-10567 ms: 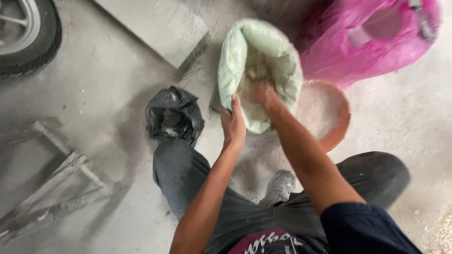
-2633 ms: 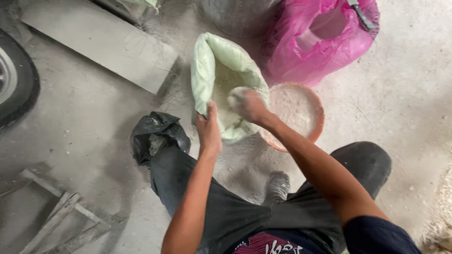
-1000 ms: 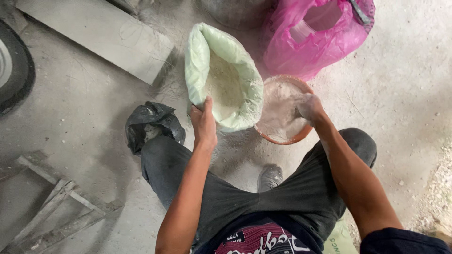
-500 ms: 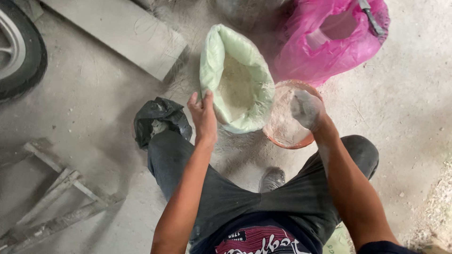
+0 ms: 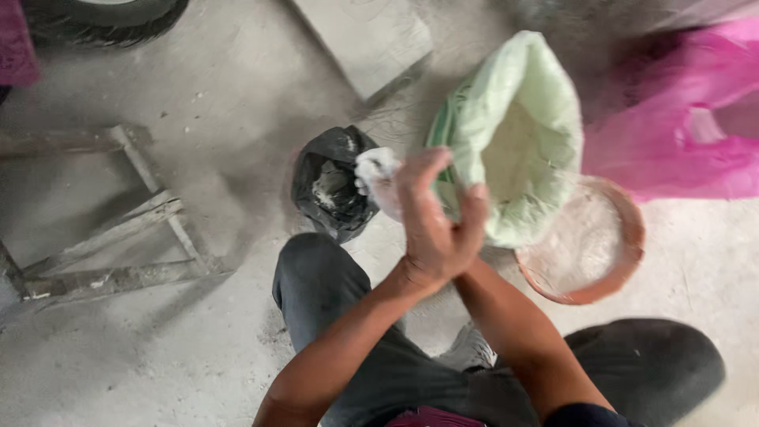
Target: The person cleans the inside of a rubber bucket mold, scraping and brushing out dried residue while rotating the mold, then sets it down and scoops white plaster powder from a sack into the bowl. They press and level the powder in the bowl with their hand.
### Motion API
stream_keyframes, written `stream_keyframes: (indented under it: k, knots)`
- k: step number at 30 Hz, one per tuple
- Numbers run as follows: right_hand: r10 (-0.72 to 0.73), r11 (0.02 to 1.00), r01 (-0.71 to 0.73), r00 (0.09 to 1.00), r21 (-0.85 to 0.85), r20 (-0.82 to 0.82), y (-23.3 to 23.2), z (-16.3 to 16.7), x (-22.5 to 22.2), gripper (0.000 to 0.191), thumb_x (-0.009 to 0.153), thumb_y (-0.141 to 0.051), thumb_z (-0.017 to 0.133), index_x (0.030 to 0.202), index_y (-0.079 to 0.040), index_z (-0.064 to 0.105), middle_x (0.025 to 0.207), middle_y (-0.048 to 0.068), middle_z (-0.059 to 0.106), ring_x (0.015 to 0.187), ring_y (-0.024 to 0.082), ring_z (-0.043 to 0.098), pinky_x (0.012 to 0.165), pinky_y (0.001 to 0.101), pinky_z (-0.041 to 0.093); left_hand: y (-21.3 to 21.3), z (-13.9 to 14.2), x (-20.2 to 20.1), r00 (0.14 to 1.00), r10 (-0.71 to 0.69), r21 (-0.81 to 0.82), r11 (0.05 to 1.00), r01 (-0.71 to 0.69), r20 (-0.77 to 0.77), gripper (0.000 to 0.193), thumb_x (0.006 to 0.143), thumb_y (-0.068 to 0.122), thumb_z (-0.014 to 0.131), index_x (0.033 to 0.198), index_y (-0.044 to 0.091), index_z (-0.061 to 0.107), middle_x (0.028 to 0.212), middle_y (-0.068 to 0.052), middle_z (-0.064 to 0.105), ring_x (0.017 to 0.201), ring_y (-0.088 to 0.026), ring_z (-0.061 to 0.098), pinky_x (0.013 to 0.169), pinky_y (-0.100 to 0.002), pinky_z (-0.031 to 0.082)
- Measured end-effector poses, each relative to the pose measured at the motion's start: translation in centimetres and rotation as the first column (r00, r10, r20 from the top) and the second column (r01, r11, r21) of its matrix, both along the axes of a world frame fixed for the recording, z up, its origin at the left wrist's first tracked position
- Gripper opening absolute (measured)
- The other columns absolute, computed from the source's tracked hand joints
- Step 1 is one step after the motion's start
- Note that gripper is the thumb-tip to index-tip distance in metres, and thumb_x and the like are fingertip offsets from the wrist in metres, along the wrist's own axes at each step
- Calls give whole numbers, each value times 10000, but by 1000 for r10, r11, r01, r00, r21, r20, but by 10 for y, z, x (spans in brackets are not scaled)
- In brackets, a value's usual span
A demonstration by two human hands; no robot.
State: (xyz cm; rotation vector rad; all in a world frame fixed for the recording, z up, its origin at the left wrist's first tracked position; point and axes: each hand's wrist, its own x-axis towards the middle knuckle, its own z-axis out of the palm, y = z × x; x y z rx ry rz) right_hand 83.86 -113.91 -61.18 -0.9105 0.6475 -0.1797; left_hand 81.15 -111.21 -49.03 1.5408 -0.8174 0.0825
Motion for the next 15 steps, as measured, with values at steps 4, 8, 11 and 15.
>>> stream_keyframes:
  k: [4, 8, 11, 15]
  knots:
    - [339, 339, -409, 893, -848, -295, 37, -64, 70, 208, 1024, -153, 582, 1186, -107, 703, 1141, 103, 753, 1031, 239, 712, 887, 393, 608, 9, -1, 5, 999, -36, 79, 996, 34, 14, 422, 1055, 129, 661, 1402, 0, 459, 1340, -171, 530, 1238, -296, 545, 1091, -389, 480]
    - [499, -126, -771, 494, -624, -712, 44, -97, 73, 263, 1017, -211, 560, 1231, -89, 650, 1151, 127, 712, 1036, 254, 682, 880, 408, 573, 20, -12, 10, 990, -61, 126, 989, 77, -128, 434, 1054, 138, 684, 1406, -5, 473, 1329, -174, 552, 1134, -260, 590, 1005, -366, 526]
    - [466, -292, -779, 391, -555, -794, 42, -110, 52, 275, 1009, -216, 552, 1230, -86, 651, 1153, 130, 695, 1046, 259, 663, 889, 417, 556, 21, -12, 9, 991, -77, 96, 992, 87, -106, 417, 1076, 146, 673, 1416, 17, 468, 1287, -154, 574, 1130, -262, 590, 993, -362, 519]
    - [408, -405, -760, 347, -509, -844, 38, -107, 29, 291, 998, -222, 542, 1229, -82, 653, 1156, 135, 673, 1060, 265, 638, 901, 428, 533, 11, -12, 4, 981, -131, 87, 986, 144, -144, 399, 1056, 150, 685, 1372, 12, 484, 1233, -159, 608, 1098, -269, 620, 970, -365, 546]
